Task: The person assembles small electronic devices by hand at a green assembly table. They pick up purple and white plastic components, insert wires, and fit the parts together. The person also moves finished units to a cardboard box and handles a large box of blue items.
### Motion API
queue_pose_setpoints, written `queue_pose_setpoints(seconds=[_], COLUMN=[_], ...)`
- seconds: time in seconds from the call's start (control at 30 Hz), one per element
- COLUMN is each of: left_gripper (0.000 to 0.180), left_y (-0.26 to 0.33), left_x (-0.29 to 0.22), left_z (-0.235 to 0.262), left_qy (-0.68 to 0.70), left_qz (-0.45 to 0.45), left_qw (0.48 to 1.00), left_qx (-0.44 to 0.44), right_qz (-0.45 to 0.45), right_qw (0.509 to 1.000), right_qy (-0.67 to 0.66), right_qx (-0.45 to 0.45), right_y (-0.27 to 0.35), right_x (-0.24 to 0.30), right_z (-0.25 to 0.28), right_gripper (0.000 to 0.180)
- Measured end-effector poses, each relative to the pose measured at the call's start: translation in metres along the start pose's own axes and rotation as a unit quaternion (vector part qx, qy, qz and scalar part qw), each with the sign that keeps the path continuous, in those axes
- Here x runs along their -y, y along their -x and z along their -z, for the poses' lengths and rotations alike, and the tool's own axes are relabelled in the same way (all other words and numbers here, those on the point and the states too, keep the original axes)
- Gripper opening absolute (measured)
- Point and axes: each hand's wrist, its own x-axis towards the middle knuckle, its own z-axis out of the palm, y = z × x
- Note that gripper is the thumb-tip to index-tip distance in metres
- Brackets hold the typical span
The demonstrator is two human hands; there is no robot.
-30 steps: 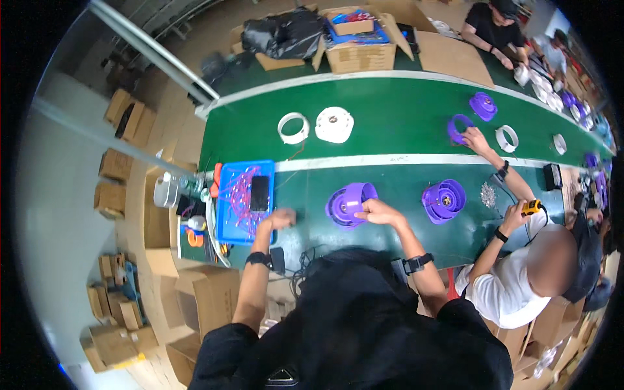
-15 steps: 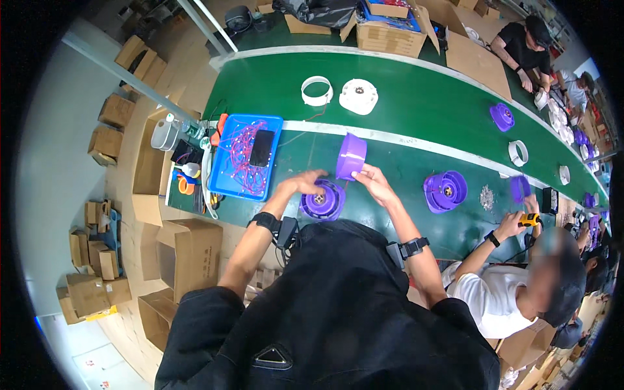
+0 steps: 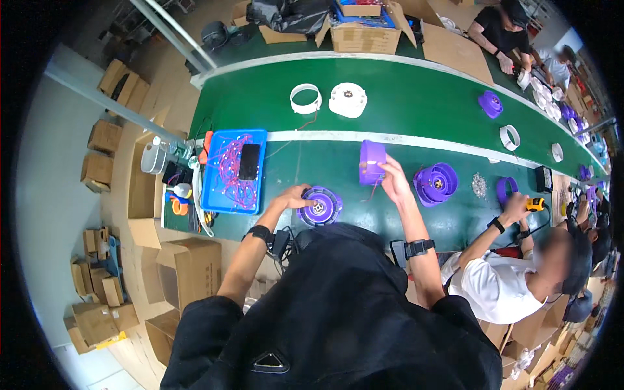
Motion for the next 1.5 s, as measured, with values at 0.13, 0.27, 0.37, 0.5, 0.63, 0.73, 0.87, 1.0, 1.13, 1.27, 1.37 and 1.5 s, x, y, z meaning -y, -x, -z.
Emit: queue_pose_setpoints(seconds=[0.13, 0.27, 0.37, 0.5, 0.63, 0.73, 0.87, 1.0, 1.13, 1.27, 1.37, 1.5], left_gripper=[0.071, 0.052, 0.049, 0.044, 0.041, 0.041, 0.043, 0.048, 0.038, 0.037, 0.037, 0.037], left_y=[0.002, 0.043, 0.058, 0.051, 0.042, 0.035, 0.027, 0.045, 0.041, 0.043, 0.039, 0.040], left_x=[0.005, -0.082, -0.133, -0.163, -0.179, -0.192, -0.179, -0.163, -0.149, -0.148, -0.148, -0.152], left_z=[0.025, 0.086, 0.091, 0.107, 0.134, 0.124, 0.069, 0.057, 0.062, 0.063, 0.063, 0.060], left_qy=[0.009, 0.333, 0.400, 0.501, 0.547, 0.563, 0.501, 0.544, 0.564, 0.557, 0.553, 0.553], left_qz=[0.015, -0.095, -0.207, -0.194, -0.203, -0.191, -0.137, -0.080, -0.102, -0.087, -0.087, -0.098], left_qw=[0.996, 0.933, 0.879, 0.831, 0.797, 0.778, 0.804, 0.811, 0.793, 0.798, 0.801, 0.802], left_qx=[-0.086, -0.095, -0.156, -0.146, -0.158, -0.201, -0.289, -0.202, -0.209, -0.213, -0.211, -0.204], right_qz=[-0.025, -0.056, -0.057, -0.012, 0.054, 0.058, -0.026, -0.103, -0.099, -0.104, -0.102, -0.080], right_qw=[0.992, 0.975, 0.969, 0.970, 0.988, 0.988, 0.983, 0.971, 0.967, 0.967, 0.967, 0.967], right_qy=[0.125, 0.207, 0.225, 0.212, 0.140, 0.135, 0.177, 0.207, 0.229, 0.227, 0.226, 0.232], right_qx=[0.019, 0.065, 0.089, 0.118, 0.034, -0.043, 0.037, 0.052, 0.061, 0.055, 0.061, 0.064], right_y=[0.010, 0.012, 0.014, 0.009, -0.006, -0.006, -0.003, 0.000, -0.006, -0.006, -0.007, -0.005], right_x=[0.001, 0.016, 0.027, 0.049, 0.069, 0.068, 0.046, 0.040, 0.037, 0.036, 0.032, 0.032], right_z=[-0.016, -0.028, -0.056, -0.090, -0.114, -0.122, -0.112, -0.105, -0.113, -0.116, -0.110, -0.105], right_gripper=[0.032, 0.028, 0.029, 0.029, 0.031, 0.031, 0.026, 0.023, 0.025, 0.025, 0.024, 0.024])
